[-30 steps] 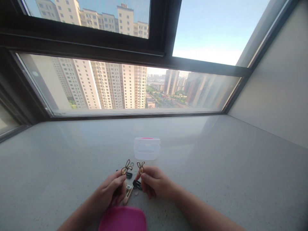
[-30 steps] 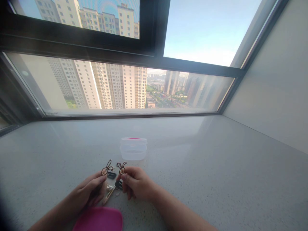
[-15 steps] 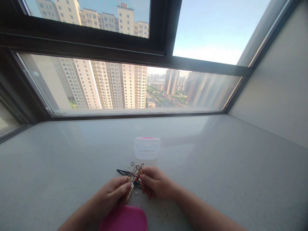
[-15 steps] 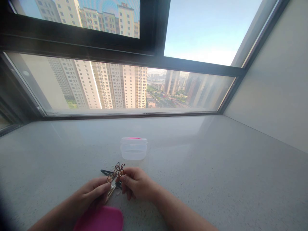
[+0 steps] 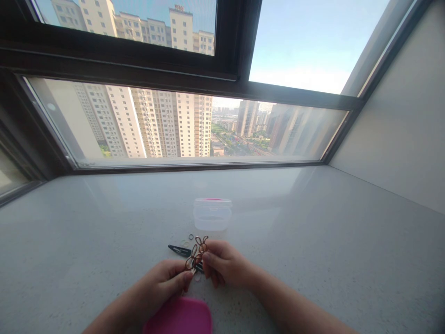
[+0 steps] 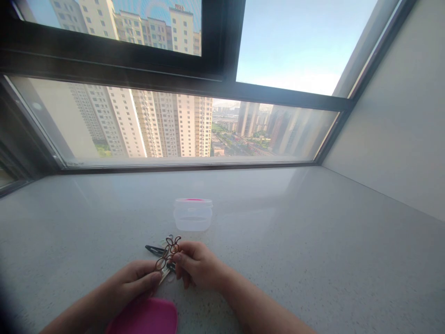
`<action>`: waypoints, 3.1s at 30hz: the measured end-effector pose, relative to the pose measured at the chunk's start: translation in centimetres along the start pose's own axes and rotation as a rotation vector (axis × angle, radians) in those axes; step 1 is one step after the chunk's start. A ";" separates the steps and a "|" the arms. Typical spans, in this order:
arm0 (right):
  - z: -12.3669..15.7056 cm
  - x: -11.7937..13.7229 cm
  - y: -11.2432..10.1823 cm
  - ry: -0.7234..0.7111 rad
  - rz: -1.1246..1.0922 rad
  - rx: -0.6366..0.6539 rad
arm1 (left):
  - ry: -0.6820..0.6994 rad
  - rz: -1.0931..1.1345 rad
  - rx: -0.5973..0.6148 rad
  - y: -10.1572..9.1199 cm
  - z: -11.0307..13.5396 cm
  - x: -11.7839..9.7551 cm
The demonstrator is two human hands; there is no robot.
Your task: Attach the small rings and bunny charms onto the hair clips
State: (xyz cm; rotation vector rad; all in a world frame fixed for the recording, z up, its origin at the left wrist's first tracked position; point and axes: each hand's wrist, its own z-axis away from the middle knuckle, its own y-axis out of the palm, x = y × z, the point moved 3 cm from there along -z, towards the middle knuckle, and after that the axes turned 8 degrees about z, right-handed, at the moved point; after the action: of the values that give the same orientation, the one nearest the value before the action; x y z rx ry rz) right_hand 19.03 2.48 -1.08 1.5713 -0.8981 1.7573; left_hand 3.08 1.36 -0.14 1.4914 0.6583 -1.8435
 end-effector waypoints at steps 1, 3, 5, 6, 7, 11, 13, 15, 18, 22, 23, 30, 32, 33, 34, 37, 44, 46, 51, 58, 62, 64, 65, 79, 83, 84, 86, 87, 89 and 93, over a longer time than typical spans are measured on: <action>0.0 -0.1 -0.1 0.006 -0.008 -0.010 | -0.006 0.044 -0.011 -0.1 -0.1 0.1; -0.1 -0.2 -0.2 0.024 -0.025 -0.035 | -0.015 0.130 -0.044 -0.3 -0.2 0.3; -0.2 -0.4 -0.4 0.038 -0.040 -0.050 | -0.009 0.184 -0.099 -0.6 -0.2 0.3; -0.3 -0.5 -0.4 0.042 -0.046 -0.055 | 0.000 0.198 -0.129 -0.7 -0.3 0.3; -0.3 -0.6 -0.5 0.044 -0.054 -0.061 | 0.010 0.207 -0.158 -0.9 -0.3 0.2; -0.5 -1.1 -0.7 0.043 -0.094 -0.083 | 0.017 0.226 -0.256 -1.4 -0.4 0.1; -0.6 -1.3 -0.8 0.041 -0.105 -0.090 | 0.010 0.222 -0.301 -1.6 -0.4 0.2; -0.6 -1.4 -0.9 0.041 -0.100 -0.097 | 0.012 0.215 -0.340 -1.8 -0.4 0.3; -0.6 -1.3 -0.9 0.039 -0.078 -0.109 | 0.024 0.212 -0.360 -2.0 -0.5 0.4; -0.5 -1.2 -0.9 0.028 -0.043 -0.123 | 0.032 0.217 -0.365 -2.0 -0.5 0.5; -0.5 -1.1 -0.9 0.025 -0.035 -0.126 | 0.030 0.219 -0.368 -2.0 -0.5 0.5; -0.4 -0.7 -0.8 0.011 -0.019 -0.126 | 0.033 0.198 -0.351 -1.9 -0.5 0.3; -0.4 -0.7 -0.9 0.010 -0.013 -0.126 | 0.032 0.189 -0.349 -1.9 -0.4 0.2; -0.4 -0.7 -0.9 0.010 -0.009 -0.125 | 0.032 0.188 -0.349 -1.9 -0.4 0.2; -0.4 -0.7 -0.9 0.009 -0.007 -0.124 | 0.030 0.187 -0.350 -1.9 -0.4 0.2; -0.4 -0.8 -0.9 0.004 -0.001 -0.123 | 0.026 0.183 -0.354 -1.9 -0.4 0.3; -0.4 -0.8 -0.8 -0.014 -0.004 -0.123 | 0.014 0.177 -0.351 -2.0 -0.5 0.4; -0.4 -0.8 -0.8 -0.021 -0.013 -0.117 | 0.014 0.177 -0.360 -2.0 -0.5 0.4; -0.4 -0.8 -0.7 -0.020 -0.020 -0.096 | 0.018 0.198 -0.343 -2.0 -0.5 0.6; -0.4 -0.9 -0.6 0.033 -0.032 -0.069 | 0.035 0.254 -0.305 -2.1 -0.7 0.7; -0.3 -0.8 -0.6 0.042 -0.020 -0.081 | 0.029 0.255 -0.307 -2.2 -0.6 0.8; -0.3 -0.8 -0.6 0.040 -0.020 -0.085 | 0.031 0.258 -0.304 -2.2 -0.6 0.8; -0.4 -0.8 -0.6 0.036 -0.020 -0.085 | 0.031 0.259 -0.302 -2.2 -0.6 0.9; -0.1 -0.6 -0.6 -0.022 0.040 -0.083 | 0.012 0.238 -0.285 -2.1 -0.5 0.7; -0.2 -0.5 -0.7 -0.001 0.031 -0.085 | 0.001 0.260 -0.284 -2.0 -0.6 0.7; -0.2 -0.5 -0.6 0.008 0.026 -0.083 | 0.000 0.266 -0.285 -2.0 -0.6 0.6; -0.2 -0.4 -0.6 0.026 0.012 -0.079 | -0.005 0.277 -0.290 -2.0 -0.6 0.6; -0.2 -0.4 -0.5 0.034 0.006 -0.078 | -0.007 0.281 -0.290 -2.0 -0.6 0.6; -0.2 -0.4 -0.5 0.048 0.001 -0.076 | -0.006 0.279 -0.293 -2.0 -0.7 0.6; -0.2 -0.6 -0.6 0.066 0.000 -0.073 | 0.005 0.250 -0.305 -2.0 -0.7 0.6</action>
State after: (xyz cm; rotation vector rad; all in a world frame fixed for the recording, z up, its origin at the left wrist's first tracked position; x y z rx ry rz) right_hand 19.43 3.00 -1.64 1.4584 -0.9198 1.7456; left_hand 1.92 3.03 -0.87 1.3117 0.6873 -1.4781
